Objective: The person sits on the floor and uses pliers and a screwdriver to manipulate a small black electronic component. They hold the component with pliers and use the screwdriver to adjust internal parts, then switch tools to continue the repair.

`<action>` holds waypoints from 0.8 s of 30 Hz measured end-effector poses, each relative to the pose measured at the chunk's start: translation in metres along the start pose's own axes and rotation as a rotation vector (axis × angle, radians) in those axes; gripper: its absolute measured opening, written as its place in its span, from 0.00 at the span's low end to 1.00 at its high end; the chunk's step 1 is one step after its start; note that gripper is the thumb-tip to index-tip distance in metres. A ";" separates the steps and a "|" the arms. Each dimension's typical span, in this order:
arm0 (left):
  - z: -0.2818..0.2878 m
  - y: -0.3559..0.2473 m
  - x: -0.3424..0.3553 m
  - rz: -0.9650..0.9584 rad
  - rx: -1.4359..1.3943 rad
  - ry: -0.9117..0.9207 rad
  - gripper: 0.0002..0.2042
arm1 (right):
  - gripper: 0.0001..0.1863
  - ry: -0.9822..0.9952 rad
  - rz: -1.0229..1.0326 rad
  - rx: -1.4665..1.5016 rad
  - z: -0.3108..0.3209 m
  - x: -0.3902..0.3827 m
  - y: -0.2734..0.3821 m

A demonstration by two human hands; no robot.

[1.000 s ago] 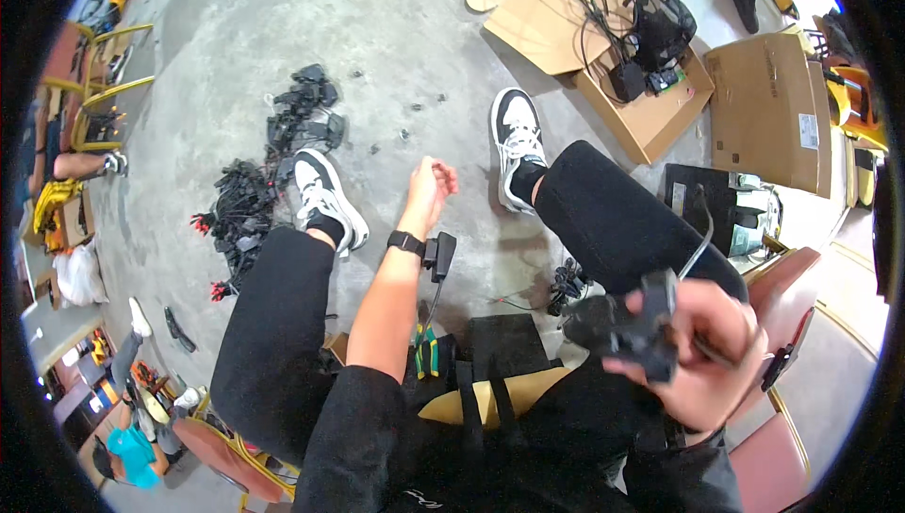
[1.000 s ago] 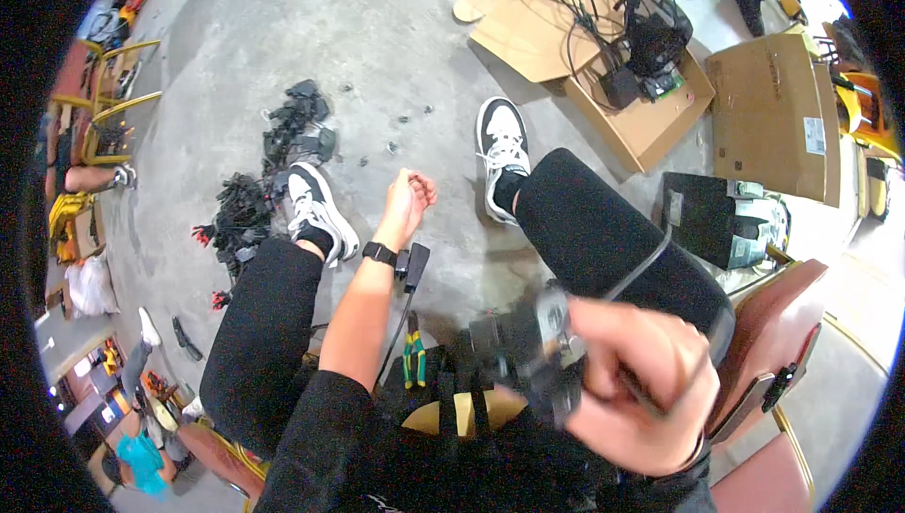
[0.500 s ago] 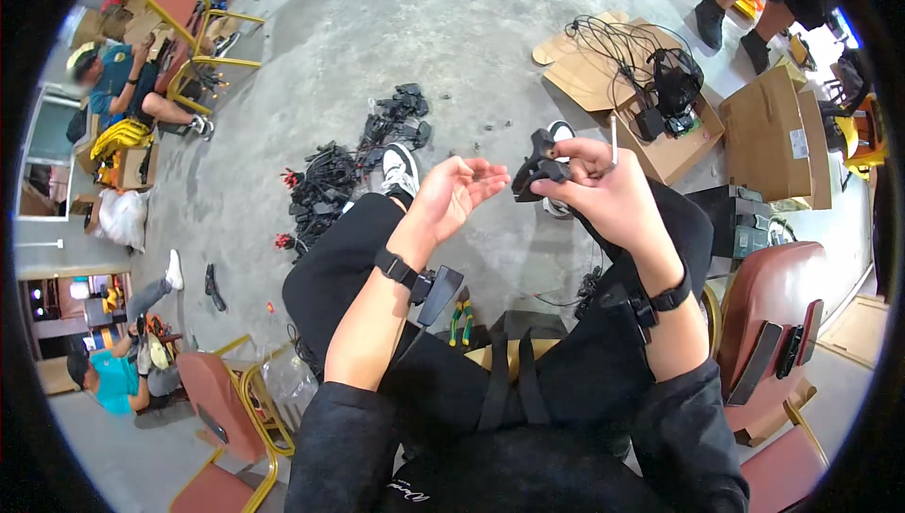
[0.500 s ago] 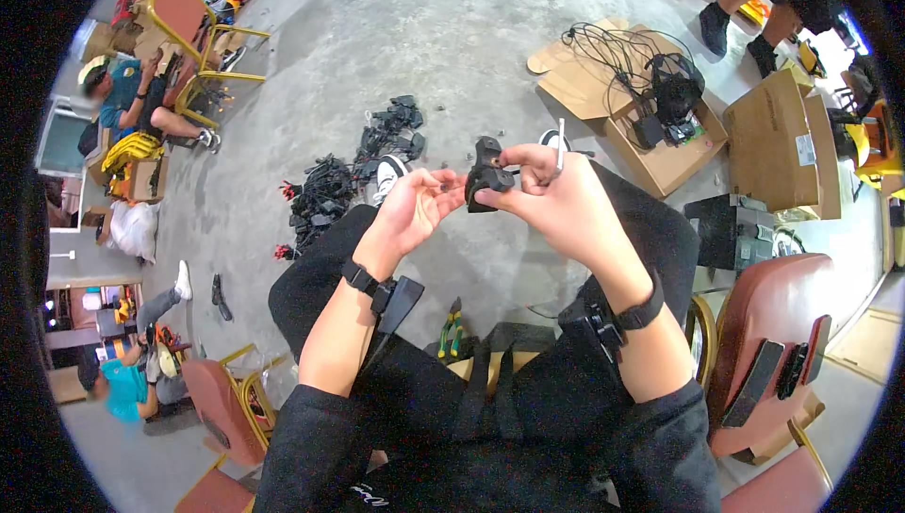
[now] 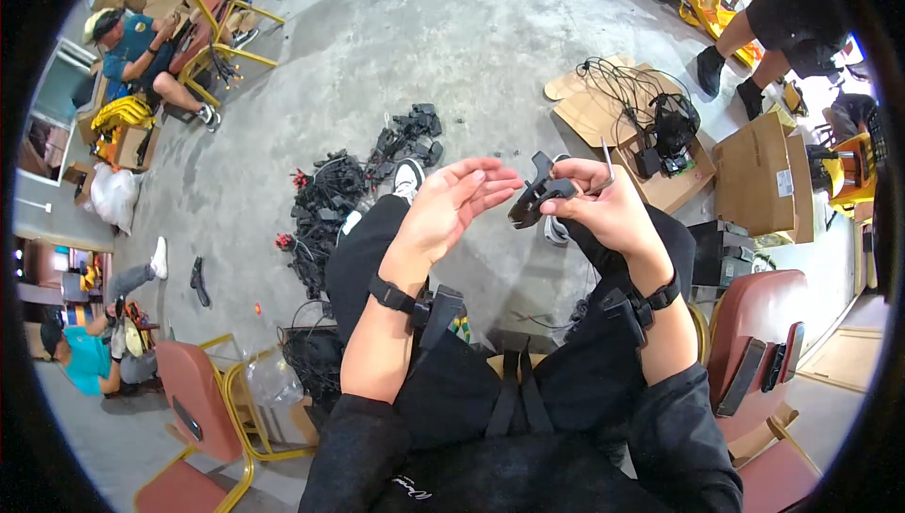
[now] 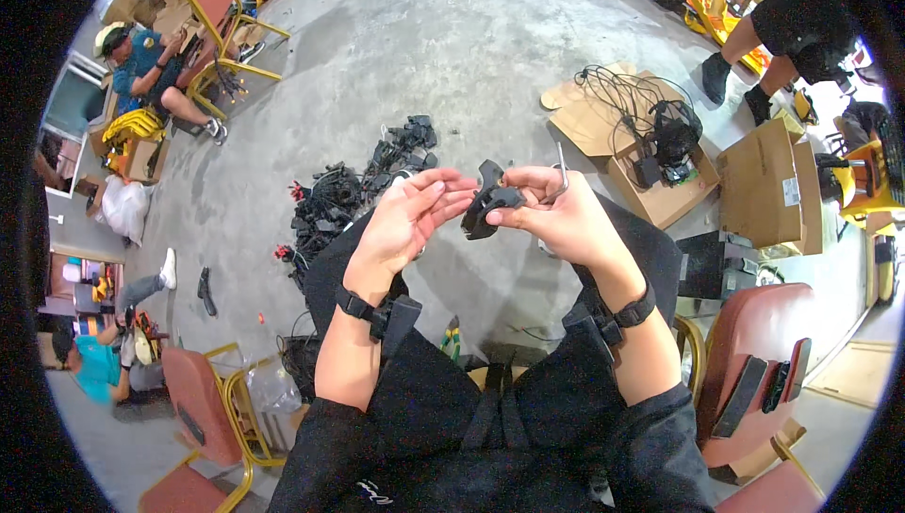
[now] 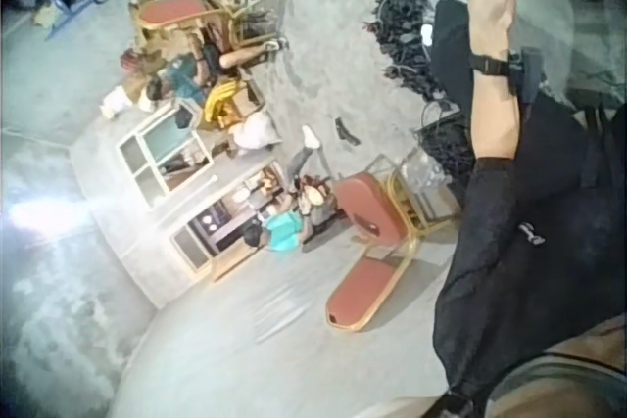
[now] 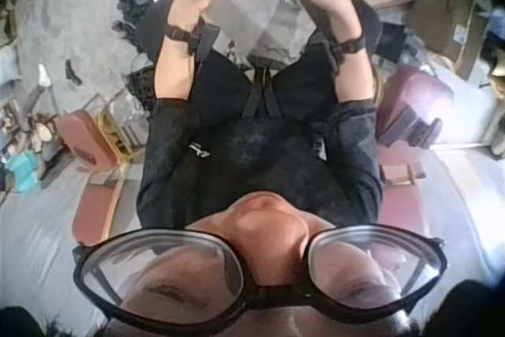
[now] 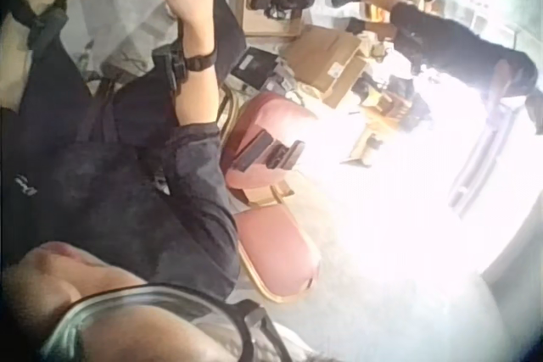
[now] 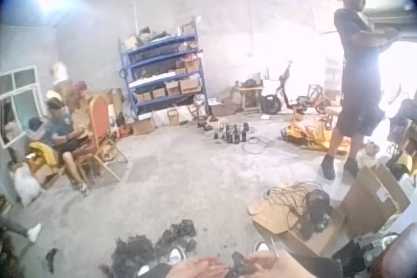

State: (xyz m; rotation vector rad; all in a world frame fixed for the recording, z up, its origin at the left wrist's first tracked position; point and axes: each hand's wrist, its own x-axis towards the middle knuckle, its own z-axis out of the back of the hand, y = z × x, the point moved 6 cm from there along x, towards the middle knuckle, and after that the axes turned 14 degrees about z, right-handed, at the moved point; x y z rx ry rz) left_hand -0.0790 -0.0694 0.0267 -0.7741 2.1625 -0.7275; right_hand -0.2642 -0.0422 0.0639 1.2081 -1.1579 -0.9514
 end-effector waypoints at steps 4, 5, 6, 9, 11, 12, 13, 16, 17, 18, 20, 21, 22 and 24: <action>0.003 -0.003 -0.005 -0.107 0.046 0.018 0.10 | 0.18 0.052 0.035 0.022 -0.010 -0.002 0.001; 0.007 -0.002 -0.007 -0.127 0.040 0.009 0.09 | 0.18 0.066 0.033 0.036 -0.014 -0.002 0.002; 0.006 -0.003 -0.009 -0.144 0.037 0.004 0.08 | 0.19 0.071 0.026 0.068 -0.018 -0.003 0.003; 0.002 -0.003 -0.021 -0.123 0.011 0.009 0.08 | 0.20 0.083 0.048 0.105 -0.022 -0.002 0.003; 0.001 -0.003 -0.024 -0.151 -0.026 0.030 0.09 | 0.20 0.092 0.066 0.089 -0.024 0.000 0.004; 0.002 -0.004 -0.026 -0.165 -0.043 0.038 0.09 | 0.20 0.095 0.068 0.069 -0.026 0.002 0.005; 0.005 -0.005 -0.025 -0.221 -0.064 0.040 0.10 | 0.21 0.099 0.070 0.049 -0.027 0.003 0.006; 0.009 -0.007 -0.020 -0.321 -0.140 0.060 0.10 | 0.21 0.148 0.107 0.021 -0.033 0.004 0.009; 0.008 -0.006 -0.019 -0.306 -0.174 0.073 0.10 | 0.21 0.139 0.121 0.020 -0.034 0.005 0.010; 0.007 -0.005 -0.020 -0.289 -0.206 0.085 0.10 | 0.22 0.128 0.133 0.023 -0.035 0.005 0.010; 0.003 -0.002 -0.021 -0.277 -0.186 0.076 0.10 | 0.22 0.097 0.137 0.086 -0.037 0.004 0.006; 0.001 -0.002 -0.022 -0.273 -0.175 0.070 0.10 | 0.23 0.078 0.129 0.148 -0.040 0.003 0.004; -0.002 -0.002 -0.023 -0.303 -0.190 0.073 0.11 | 0.23 0.105 0.152 0.069 -0.040 0.004 0.008; -0.005 -0.006 -0.026 -0.319 -0.167 0.094 0.11 | 0.24 0.137 0.166 -0.012 -0.041 0.005 0.015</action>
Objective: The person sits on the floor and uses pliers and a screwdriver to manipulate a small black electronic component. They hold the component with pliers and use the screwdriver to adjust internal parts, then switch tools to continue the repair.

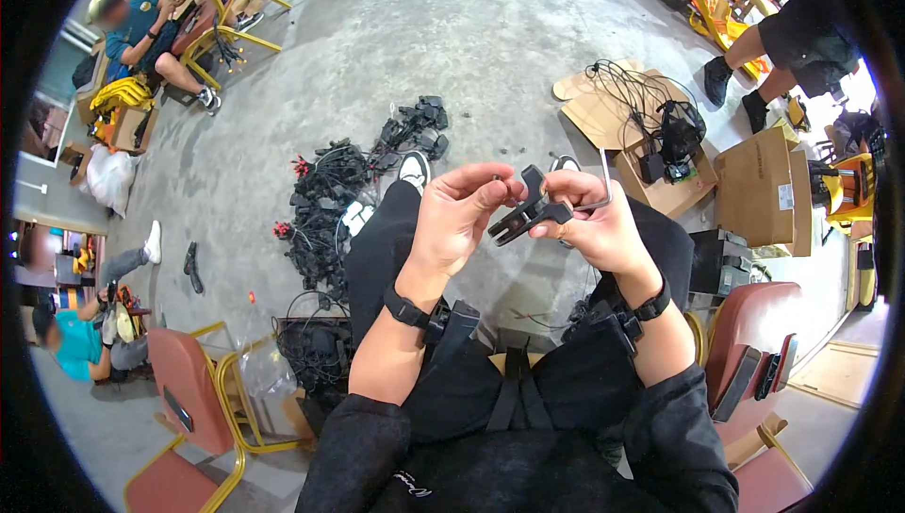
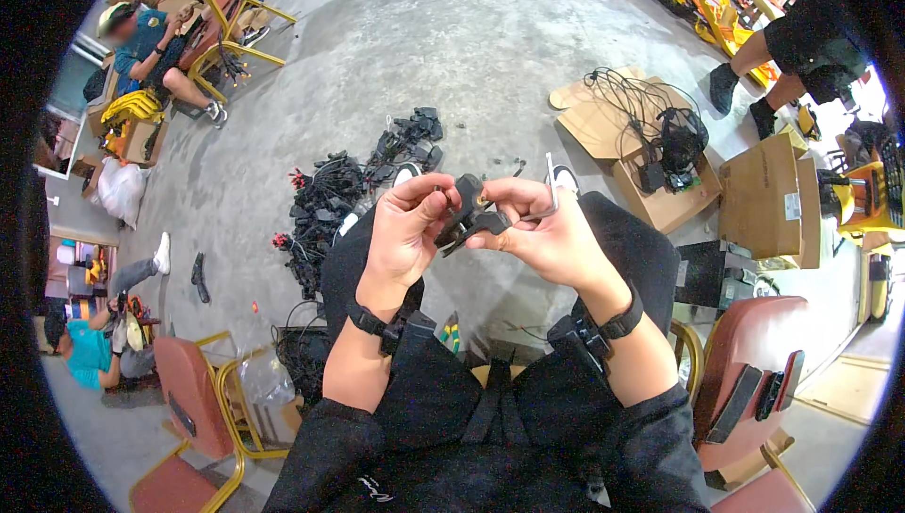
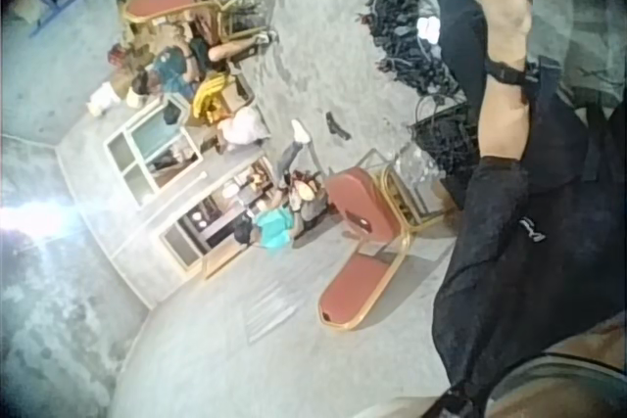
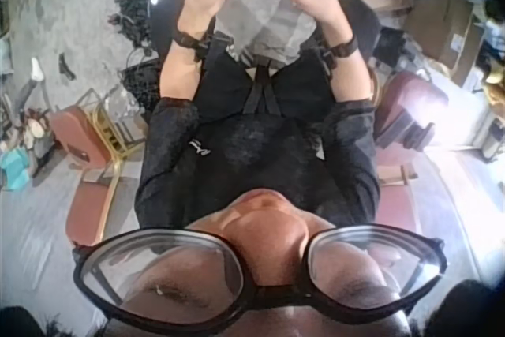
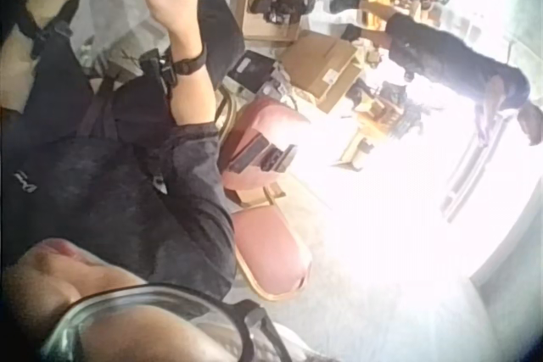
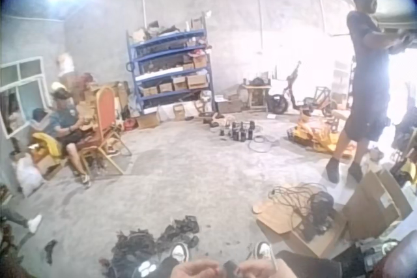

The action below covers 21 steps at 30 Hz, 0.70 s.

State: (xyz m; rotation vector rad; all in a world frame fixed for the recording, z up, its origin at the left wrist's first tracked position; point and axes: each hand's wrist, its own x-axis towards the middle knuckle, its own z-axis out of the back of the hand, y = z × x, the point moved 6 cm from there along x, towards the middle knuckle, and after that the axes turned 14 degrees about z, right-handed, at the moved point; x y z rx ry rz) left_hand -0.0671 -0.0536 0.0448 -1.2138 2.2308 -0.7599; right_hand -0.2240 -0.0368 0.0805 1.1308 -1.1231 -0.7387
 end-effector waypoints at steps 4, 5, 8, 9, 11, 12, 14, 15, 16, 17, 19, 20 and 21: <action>-0.003 -0.003 -0.002 -0.084 0.067 -0.049 0.11 | 0.23 -0.045 -0.042 0.111 -0.001 -0.001 0.005; -0.003 -0.003 -0.003 -0.116 0.070 -0.046 0.11 | 0.23 -0.073 -0.055 0.167 0.000 -0.002 0.005; -0.004 -0.003 -0.005 -0.184 0.091 -0.043 0.11 | 0.22 -0.040 -0.050 0.058 0.004 -0.005 0.000; -0.004 -0.003 -0.005 -0.188 0.102 -0.043 0.11 | 0.22 -0.052 -0.046 0.101 0.004 -0.006 -0.001; -0.005 -0.004 -0.005 -0.199 0.124 -0.042 0.11 | 0.22 -0.077 -0.037 0.189 0.002 -0.008 -0.002; -0.004 -0.004 -0.004 -0.205 0.134 -0.043 0.11 | 0.22 -0.082 -0.035 0.195 0.002 -0.008 -0.004; -0.005 -0.004 -0.005 -0.210 0.162 -0.049 0.11 | 0.22 -0.091 -0.031 0.207 0.002 -0.009 -0.005; -0.005 -0.005 -0.006 -0.210 0.180 -0.055 0.10 | 0.22 -0.074 -0.043 0.179 0.002 -0.010 -0.005; -0.006 -0.006 -0.007 -0.210 0.198 -0.061 0.10 | 0.22 -0.058 -0.055 0.150 0.003 -0.009 -0.003; -0.007 -0.008 -0.008 -0.221 0.240 -0.074 0.10 | 0.22 -0.041 -0.068 0.121 0.003 -0.009 -0.001; -0.009 -0.012 -0.010 -0.245 0.324 -0.100 0.10 | 0.22 -0.051 -0.092 0.128 0.003 -0.008 0.001; -0.009 -0.012 -0.011 -0.254 0.330 -0.107 0.10 | 0.21 -0.055 -0.104 0.132 0.003 -0.008 0.001; -0.008 -0.012 -0.011 -0.262 0.335 -0.113 0.10 | 0.21 -0.064 -0.107 0.133 0.003 -0.009 0.000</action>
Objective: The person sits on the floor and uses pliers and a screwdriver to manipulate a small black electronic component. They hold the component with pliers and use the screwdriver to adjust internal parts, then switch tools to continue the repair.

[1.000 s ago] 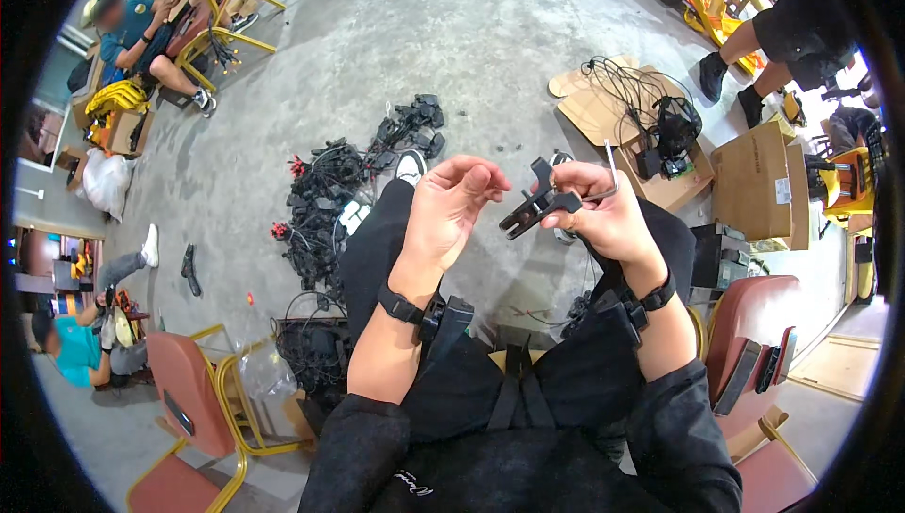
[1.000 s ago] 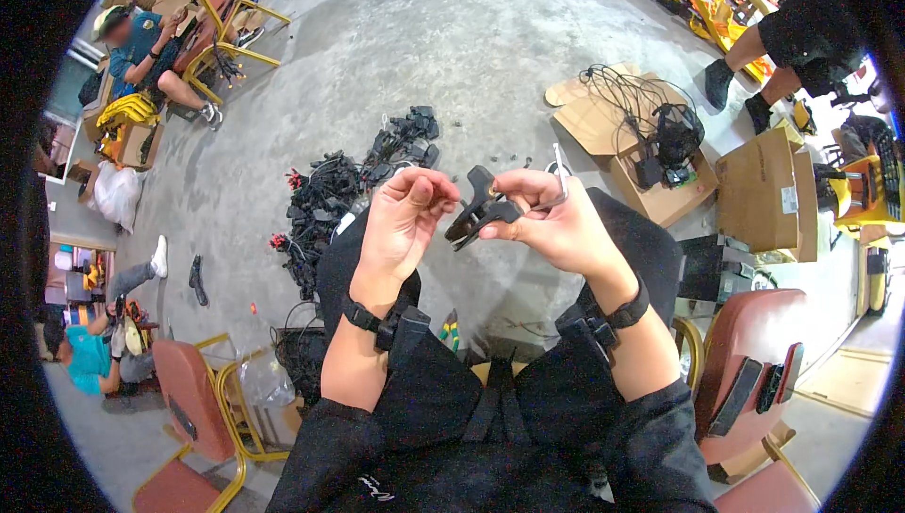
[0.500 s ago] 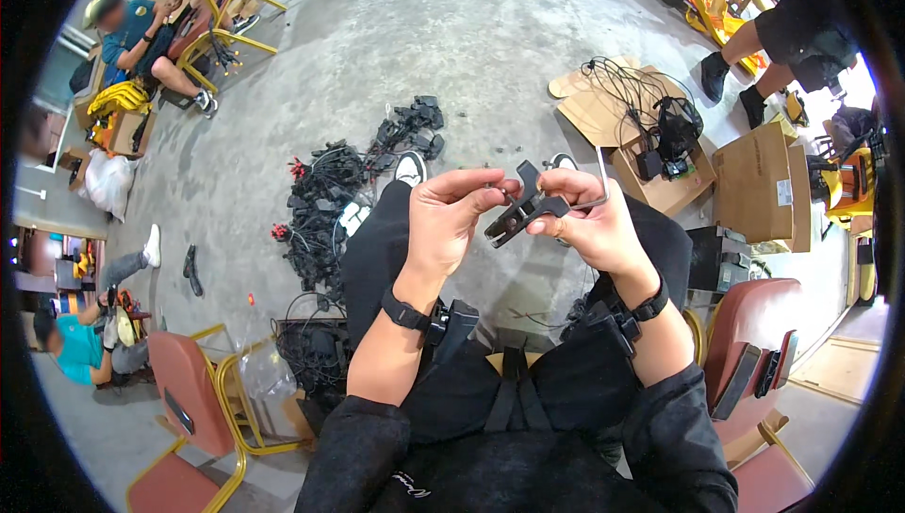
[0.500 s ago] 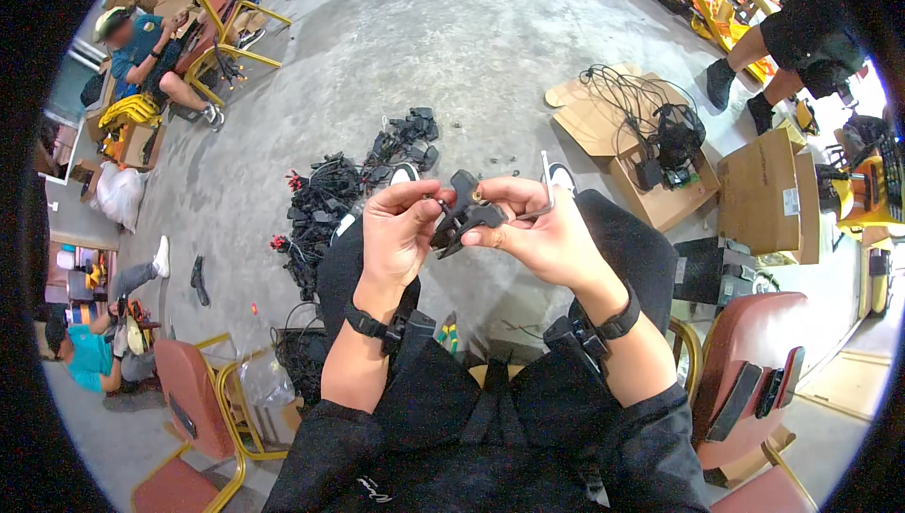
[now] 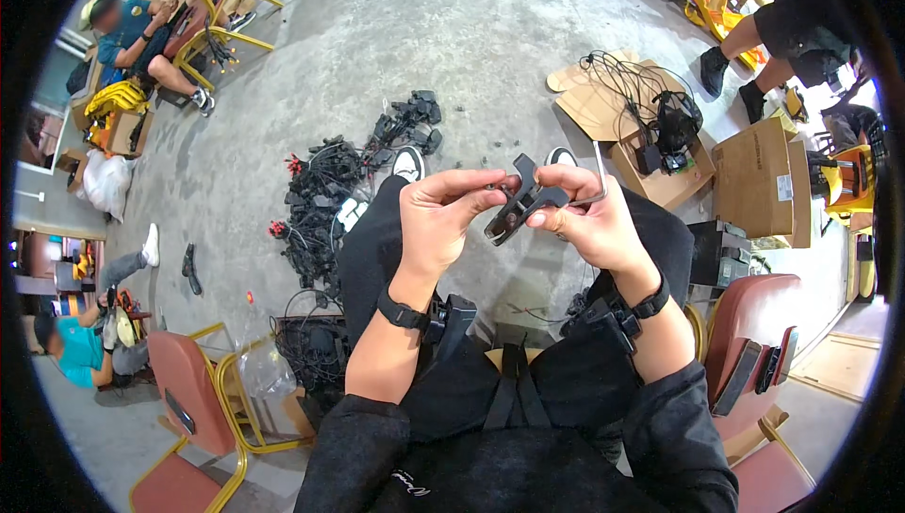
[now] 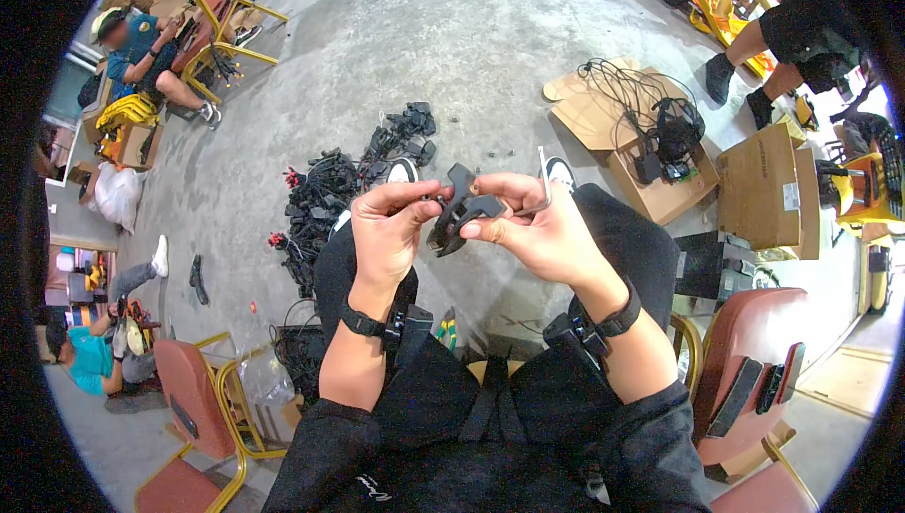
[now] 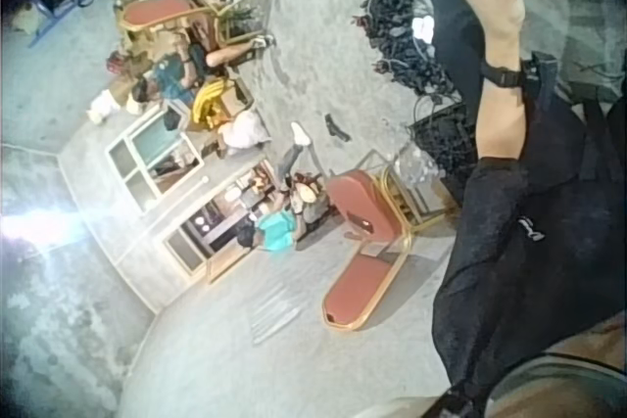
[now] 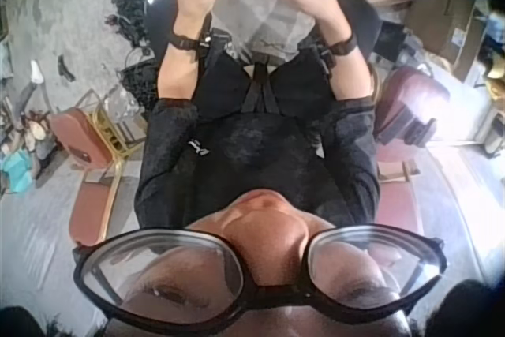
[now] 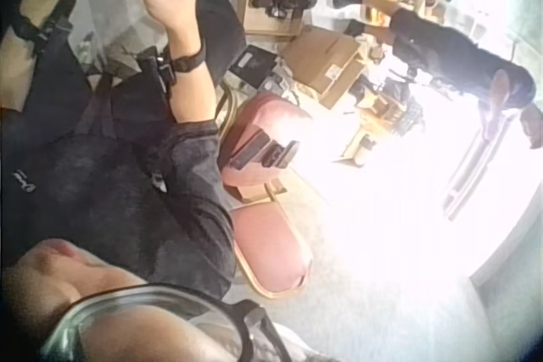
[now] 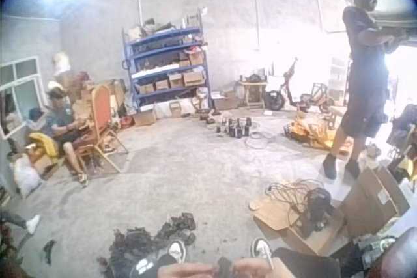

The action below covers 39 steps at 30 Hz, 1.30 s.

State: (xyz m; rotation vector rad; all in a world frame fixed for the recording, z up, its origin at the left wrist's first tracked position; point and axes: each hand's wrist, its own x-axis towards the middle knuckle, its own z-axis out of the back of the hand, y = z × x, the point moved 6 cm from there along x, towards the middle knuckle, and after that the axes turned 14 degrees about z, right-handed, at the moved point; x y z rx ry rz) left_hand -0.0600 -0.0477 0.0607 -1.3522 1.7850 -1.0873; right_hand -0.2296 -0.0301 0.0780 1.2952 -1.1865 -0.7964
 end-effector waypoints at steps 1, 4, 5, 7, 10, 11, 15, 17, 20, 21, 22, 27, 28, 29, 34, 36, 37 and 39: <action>0.001 0.000 0.000 -0.007 0.006 -0.007 0.10 | 0.21 -0.008 -0.002 0.002 0.000 0.000 -0.001; 0.001 -0.002 -0.002 -0.017 0.046 -0.017 0.10 | 0.21 0.001 -0.009 0.064 -0.001 -0.001 -0.002; 0.000 -0.003 -0.002 -0.029 0.029 -0.007 0.10 | 0.21 0.010 -0.012 0.094 -0.002 -0.001 -0.002; -0.001 -0.004 -0.003 -0.052 -0.003 0.014 0.10 | 0.21 0.018 -0.002 0.119 -0.003 -0.001 -0.003; -0.006 -0.018 -0.007 -0.132 0.208 0.019 0.09 | 0.21 0.055 -0.055 0.138 -0.001 -0.002 -0.007; -0.007 -0.021 -0.009 -0.157 0.228 0.039 0.10 | 0.21 0.072 -0.084 0.141 -0.001 -0.003 -0.008; -0.009 -0.028 -0.013 -0.260 0.359 0.081 0.11 | 0.18 0.107 -0.138 0.249 -0.009 -0.001 -0.005; -0.011 -0.033 -0.015 -0.346 0.457 0.081 0.13 | 0.18 0.144 -0.159 0.240 -0.009 -0.001 -0.006; -0.014 -0.037 -0.017 -0.499 0.603 0.073 0.15 | 0.17 0.147 -0.155 0.257 -0.008 -0.002 -0.013; -0.015 -0.039 -0.019 -0.540 0.650 0.067 0.15 | 0.17 0.143 -0.172 0.248 -0.008 -0.002 -0.013; -0.016 -0.041 -0.021 -0.580 0.696 0.061 0.15 | 0.16 0.140 -0.190 0.240 -0.008 -0.003 -0.012; -0.020 -0.044 -0.025 -0.587 0.803 0.035 0.11 | 0.15 0.153 -0.219 0.204 -0.007 -0.002 -0.013; -0.020 -0.044 -0.025 -0.582 0.805 0.033 0.11 | 0.16 0.149 -0.212 0.205 -0.008 -0.001 -0.011; -0.019 -0.043 -0.024 -0.563 0.779 0.029 0.11 | 0.16 0.145 -0.205 0.206 -0.009 -0.001 -0.009; -0.007 -0.033 -0.018 -0.342 0.612 -0.008 0.09 | 0.20 0.054 -0.138 0.043 -0.002 -0.001 -0.010; -0.007 -0.030 -0.016 -0.278 0.589 -0.023 0.09 | 0.21 0.047 -0.125 -0.002 0.000 -0.001 -0.012; -0.007 -0.029 -0.016 -0.245 0.576 -0.030 0.09 | 0.21 0.047 -0.125 0.003 0.000 -0.001 -0.011; -0.008 -0.028 -0.016 -0.207 0.556 -0.035 0.10 | 0.22 0.052 -0.129 0.002 0.000 -0.001 -0.011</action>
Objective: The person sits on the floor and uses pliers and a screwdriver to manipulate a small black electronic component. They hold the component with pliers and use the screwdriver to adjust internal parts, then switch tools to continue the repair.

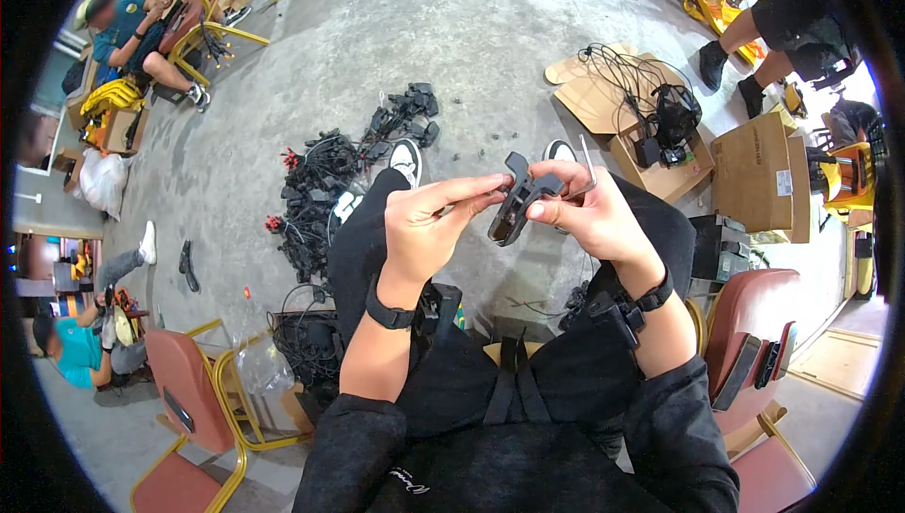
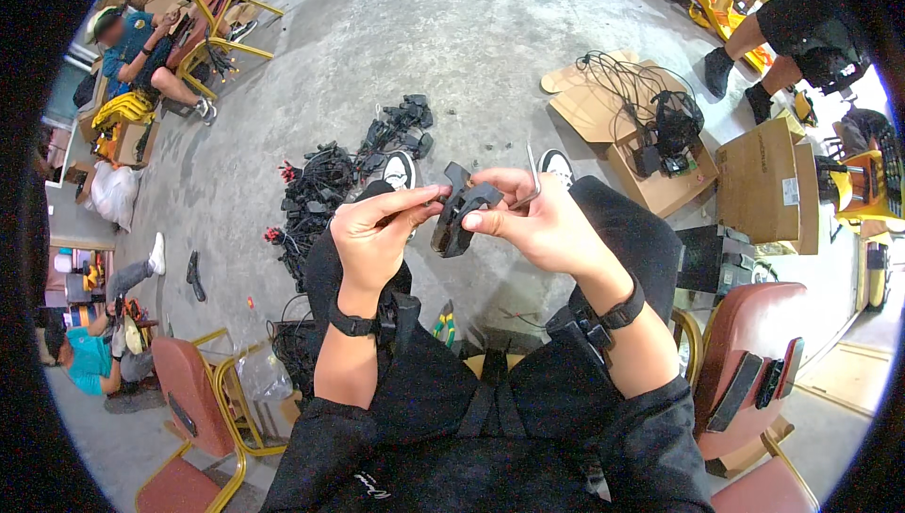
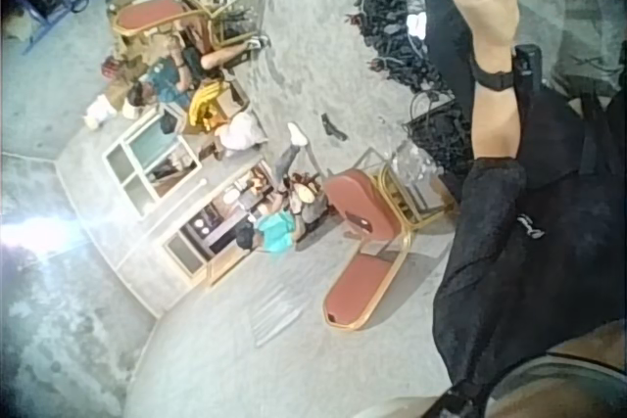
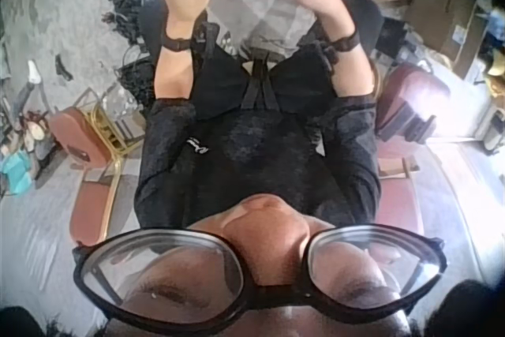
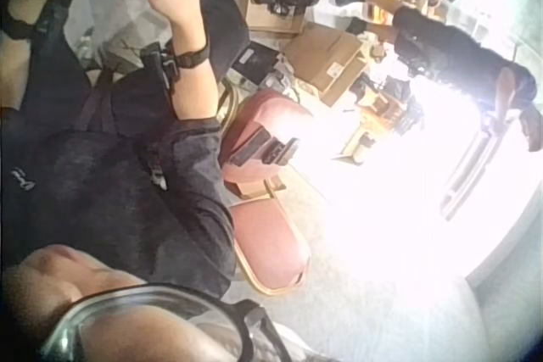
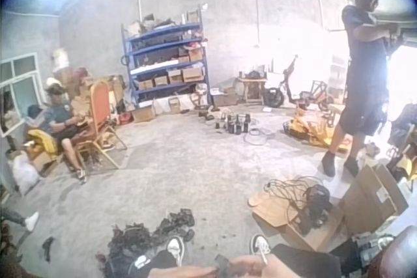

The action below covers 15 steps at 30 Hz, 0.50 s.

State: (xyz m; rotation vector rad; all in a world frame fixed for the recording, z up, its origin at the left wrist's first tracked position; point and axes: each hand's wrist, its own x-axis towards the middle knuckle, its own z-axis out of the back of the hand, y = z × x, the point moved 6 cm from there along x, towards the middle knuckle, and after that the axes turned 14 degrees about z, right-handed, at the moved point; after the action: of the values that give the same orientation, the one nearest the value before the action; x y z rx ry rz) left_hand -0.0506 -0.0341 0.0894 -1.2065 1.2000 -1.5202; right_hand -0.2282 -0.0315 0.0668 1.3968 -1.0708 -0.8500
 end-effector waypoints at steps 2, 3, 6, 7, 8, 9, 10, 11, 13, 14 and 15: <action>-0.001 0.002 -0.001 0.037 -0.034 0.000 0.10 | 0.22 0.010 -0.009 -0.011 0.002 -0.001 -0.003; -0.002 0.004 -0.001 0.055 -0.059 -0.003 0.10 | 0.22 0.011 -0.010 -0.013 0.002 0.000 -0.002; -0.002 0.008 -0.001 0.133 -0.155 0.000 0.09 | 0.22 -0.010 0.035 -0.022 0.000 0.001 0.002; -0.002 0.009 -0.001 0.163 -0.192 0.004 0.09 | 0.21 -0.033 0.082 -0.028 -0.001 0.002 0.003; -0.003 0.011 0.000 0.180 -0.224 0.024 0.09 | 0.21 -0.056 0.129 -0.035 -0.003 0.002 0.005; -0.002 0.012 0.000 0.197 -0.255 0.042 0.09 | 0.19 -0.068 0.204 -0.072 -0.005 0.002 0.008; -0.002 0.013 0.001 0.215 -0.285 0.060 0.09 | 0.18 -0.080 0.279 -0.109 -0.007 0.002 0.010; -0.001 0.015 0.001 0.219 -0.372 0.076 0.10 | 0.17 -0.092 0.354 -0.147 -0.008 0.001 0.012; 0.000 0.020 0.002 0.227 -0.548 0.106 0.12 | 0.21 -0.099 0.454 -0.239 -0.009 -0.002 0.014; -0.001 0.017 0.003 0.181 -0.572 0.157 0.14 | 0.23 -0.062 0.477 -0.345 -0.009 -0.002 0.017; -0.002 0.018 0.004 0.189 -0.590 0.158 0.14 | 0.25 -0.025 0.499 -0.452 -0.009 -0.002 0.019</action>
State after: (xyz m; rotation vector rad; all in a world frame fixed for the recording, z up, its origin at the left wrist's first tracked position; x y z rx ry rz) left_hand -0.0521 -0.0409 0.0726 -1.3049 1.8989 -1.1684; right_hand -0.2226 -0.0257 0.0869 0.7003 -1.0973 -0.6825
